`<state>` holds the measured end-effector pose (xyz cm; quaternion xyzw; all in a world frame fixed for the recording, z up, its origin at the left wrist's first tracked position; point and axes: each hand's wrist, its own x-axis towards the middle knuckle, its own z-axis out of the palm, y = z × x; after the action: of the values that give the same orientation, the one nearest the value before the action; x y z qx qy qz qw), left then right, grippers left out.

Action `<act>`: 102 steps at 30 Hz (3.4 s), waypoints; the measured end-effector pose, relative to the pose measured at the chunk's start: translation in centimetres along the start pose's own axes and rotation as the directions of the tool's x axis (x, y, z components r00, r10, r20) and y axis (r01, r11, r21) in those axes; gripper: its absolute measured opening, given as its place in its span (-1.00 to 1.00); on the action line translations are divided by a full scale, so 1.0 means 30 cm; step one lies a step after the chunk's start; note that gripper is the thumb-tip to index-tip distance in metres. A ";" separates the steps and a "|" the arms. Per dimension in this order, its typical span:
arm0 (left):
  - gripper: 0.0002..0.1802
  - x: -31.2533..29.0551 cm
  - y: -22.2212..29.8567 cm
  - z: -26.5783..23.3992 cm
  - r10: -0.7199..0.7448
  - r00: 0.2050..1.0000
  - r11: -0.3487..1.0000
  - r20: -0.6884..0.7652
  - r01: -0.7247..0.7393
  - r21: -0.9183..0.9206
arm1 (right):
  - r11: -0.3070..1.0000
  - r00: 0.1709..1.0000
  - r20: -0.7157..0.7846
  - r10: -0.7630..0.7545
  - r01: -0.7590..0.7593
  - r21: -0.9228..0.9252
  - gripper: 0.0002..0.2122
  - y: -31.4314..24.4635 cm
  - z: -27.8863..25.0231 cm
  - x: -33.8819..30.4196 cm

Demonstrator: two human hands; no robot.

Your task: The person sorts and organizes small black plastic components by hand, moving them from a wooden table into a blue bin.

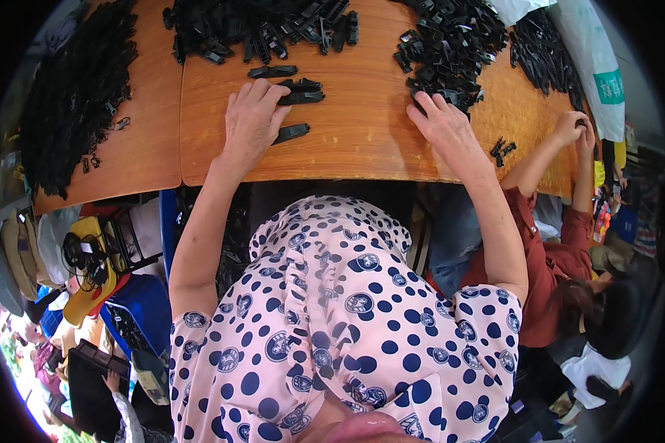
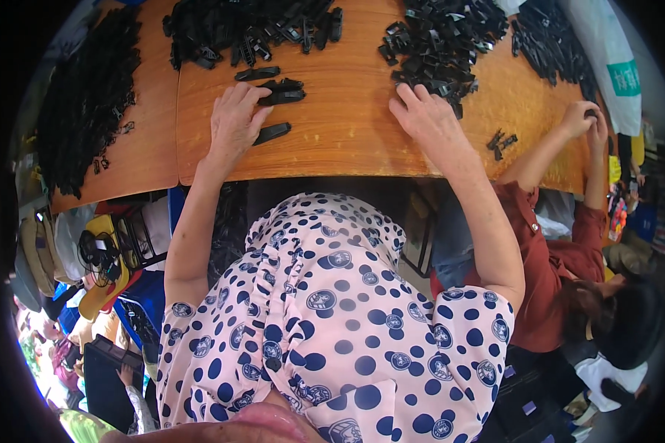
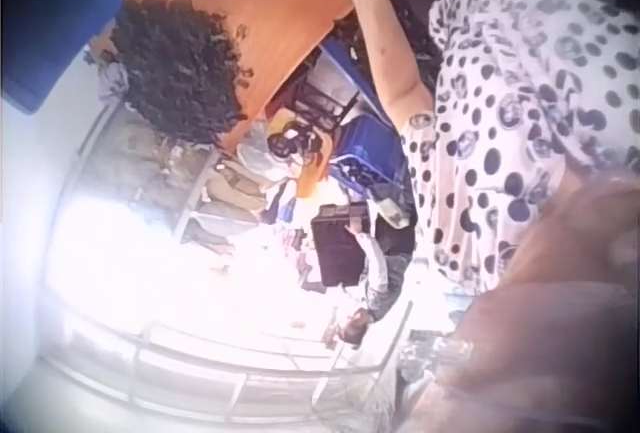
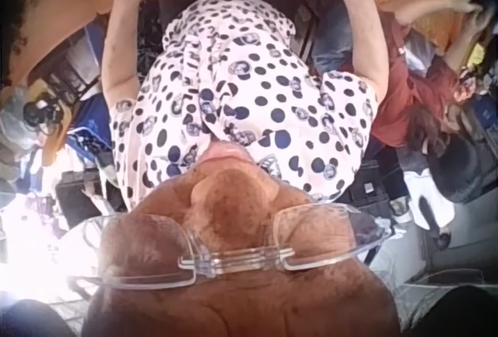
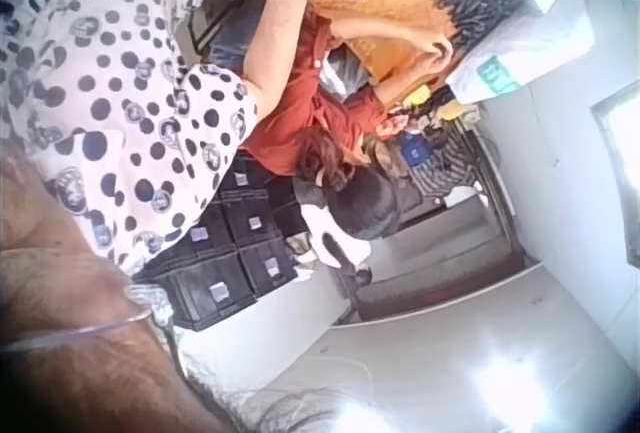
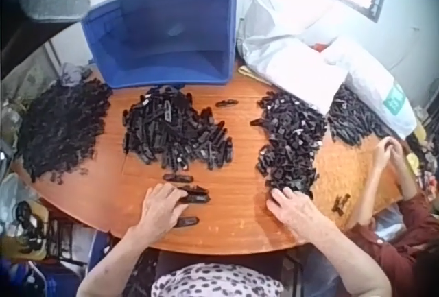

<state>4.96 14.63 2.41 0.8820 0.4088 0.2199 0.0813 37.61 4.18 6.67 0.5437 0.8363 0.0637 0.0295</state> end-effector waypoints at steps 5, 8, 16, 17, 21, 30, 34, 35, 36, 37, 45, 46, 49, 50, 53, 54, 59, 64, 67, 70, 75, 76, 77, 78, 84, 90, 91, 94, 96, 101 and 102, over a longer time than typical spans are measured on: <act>-0.73 -0.001 0.012 0.004 -0.004 0.999 1.000 0.044 0.004 -0.017 | 0.997 0.997 -0.063 -0.032 0.028 -0.073 -0.84 0.027 0.059 -0.036; -0.75 0.004 0.008 0.007 0.025 0.997 0.999 0.070 -0.022 -0.047 | 0.999 1.000 0.005 0.021 -0.021 -0.029 -0.84 0.041 0.058 -0.057; -0.80 -0.062 -0.022 0.038 -0.002 1.000 0.981 -0.024 -0.003 -0.193 | 0.882 0.915 -0.158 0.372 -0.295 0.368 -0.79 0.104 0.058 -0.087; -0.79 -0.060 -0.027 0.047 -0.007 1.000 0.978 -0.025 0.001 -0.208 | 0.843 0.874 -0.193 0.447 -0.339 0.417 -0.81 0.110 0.052 -0.106; -0.77 -0.068 -0.032 0.051 -0.035 0.999 0.984 -0.014 0.032 -0.177 | 0.921 0.944 -0.213 0.253 -0.168 0.352 -0.79 0.102 0.073 -0.091; -0.79 -0.058 -0.013 0.049 -0.006 0.998 0.979 -0.068 -0.008 -0.205 | 0.933 0.916 -0.194 0.351 -0.324 0.157 -0.80 0.062 0.182 0.015; -0.79 -0.065 -0.026 0.051 -0.025 0.998 0.976 -0.053 0.013 -0.215 | 0.904 0.888 -0.186 0.420 -0.390 0.178 -0.80 0.068 0.179 0.036; -0.79 -0.065 -0.027 0.054 -0.011 0.998 0.977 -0.063 -0.003 -0.215 | 0.908 0.892 -0.186 0.411 -0.381 0.177 -0.80 0.063 0.169 0.038; -0.78 -0.068 -0.028 0.056 0.000 0.997 0.977 -0.073 -0.016 -0.213 | 0.894 0.873 -0.225 0.433 -0.384 0.233 -0.79 0.054 0.151 0.036; -0.78 -0.072 -0.029 0.055 -0.013 0.997 0.978 -0.076 -0.003 -0.211 | 0.878 0.851 -0.260 0.456 -0.383 0.289 -0.78 0.044 0.132 0.038; -0.77 -0.079 -0.040 0.045 -0.005 1.000 0.977 -0.025 -0.001 -0.212 | 0.906 0.929 -0.164 0.332 -0.266 0.329 -0.68 -0.026 0.125 0.122; -0.77 -0.080 -0.042 0.046 -0.020 0.999 0.978 -0.025 0.015 -0.207 | 0.908 0.934 -0.162 0.319 -0.252 0.334 -0.68 -0.038 0.122 0.136; -0.77 -0.079 -0.037 0.049 -0.023 0.999 0.974 -0.037 0.014 -0.226 | 0.601 0.909 -0.132 0.395 -0.147 0.786 -0.75 -0.081 0.128 0.161; -0.76 -0.077 -0.035 0.045 -0.022 1.000 0.973 -0.022 0.017 -0.231 | 0.562 0.898 -0.147 0.414 -0.125 0.818 -0.79 -0.104 0.147 0.159; -0.76 -0.078 -0.032 0.043 -0.024 1.000 0.972 -0.001 0.023 -0.232 | 0.620 0.909 -0.212 0.359 -0.063 0.782 -0.81 -0.111 0.182 0.143; -0.76 -0.079 -0.033 0.043 -0.017 1.000 0.972 -0.004 0.016 -0.232 | 0.728 0.911 -0.290 0.294 -0.017 0.685 -0.80 -0.106 0.186 0.139; -0.75 -0.082 -0.036 0.041 -0.012 1.000 0.978 -0.008 0.010 -0.207 | 0.796 0.914 -0.277 0.295 -0.075 0.600 -0.79 -0.123 0.143 0.154; -0.76 -0.079 -0.038 0.042 0.013 1.000 0.974 -0.007 -0.014 -0.225 | 0.871 0.945 -0.282 0.167 -0.008 0.490 -0.79 -0.110 0.140 0.175; -0.76 -0.082 -0.036 0.044 0.011 1.000 0.972 -0.025 -0.017 -0.234 | 0.839 0.951 -0.299 0.073 0.104 0.534 -0.79 -0.169 0.073 0.221; -0.77 -0.081 -0.039 0.044 0.009 1.000 0.969 -0.026 -0.015 -0.246 | 0.870 0.951 -0.307 -0.018 0.166 0.464 -0.81 -0.216 0.051 0.273; -0.77 -0.074 -0.038 0.043 0.016 1.000 0.964 0.009 -0.013 -0.264 | 0.894 0.981 -0.136 -0.138 0.182 0.410 -0.82 -0.224 0.041 0.301; -0.77 -0.071 -0.035 0.041 0.012 1.000 0.964 0.007 -0.009 -0.267 | 0.888 0.982 -0.129 -0.136 0.179 0.423 -0.82 -0.224 0.044 0.303; -0.78 -0.067 -0.032 0.039 0.018 1.000 0.962 -0.005 -0.018 -0.274 | 0.883 0.983 -0.122 -0.134 0.174 0.436 -0.82 -0.223 0.046 0.303; -0.78 -0.061 -0.027 0.038 0.030 0.999 0.959 -0.017 -0.034 -0.283 | 0.886 0.984 -0.119 -0.131 0.170 0.432 -0.82 -0.226 0.044 0.304; -0.81 -0.073 -0.045 0.050 0.016 0.998 0.954 0.056 0.001 -0.300 | 0.876 0.991 -0.109 -0.076 0.118 0.467 -0.81 -0.314 0.102 0.344; -0.72 -0.070 -0.045 0.047 0.066 0.997 0.973 0.033 -0.057 -0.225 | 0.928 0.985 -0.133 -0.112 0.151 0.341 -0.81 -0.214 0.062 0.312; -0.72 -0.075 -0.043 0.051 0.066 0.997 0.975 0.033 -0.057 -0.216 | 0.947 0.972 -0.198 -0.126 0.177 0.267 -0.77 -0.156 0.057 0.291; -0.71 -0.064 -0.038 0.045 -0.293 0.955 0.869 -0.043 0.247 -0.430 | 0.991 0.977 -0.170 -0.126 0.116 -0.068 -0.65 0.002 0.018 0.229; -0.72 -0.026 -0.063 0.062 -0.210 0.969 0.939 -0.127 0.163 -0.303 | 0.979 0.994 -0.061 -0.090 0.077 -0.188 -0.63 0.065 0.050 0.198; -0.77 0.027 -0.085 0.062 0.055 0.987 0.997 -0.153 -0.062 -0.046 | 0.992 0.990 -0.093 -0.108 0.102 -0.074 -0.66 0.107 0.105 0.192; -0.77 0.029 -0.084 0.058 0.055 0.987 0.997 -0.150 -0.061 -0.039 | 0.990 0.980 -0.190 -0.054 0.077 0.119 -0.70 0.082 0.117 0.197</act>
<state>4.52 17.00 0.32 0.8726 0.3830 0.2964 0.0631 37.85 10.81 3.65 0.5082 0.8553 0.0604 -0.0811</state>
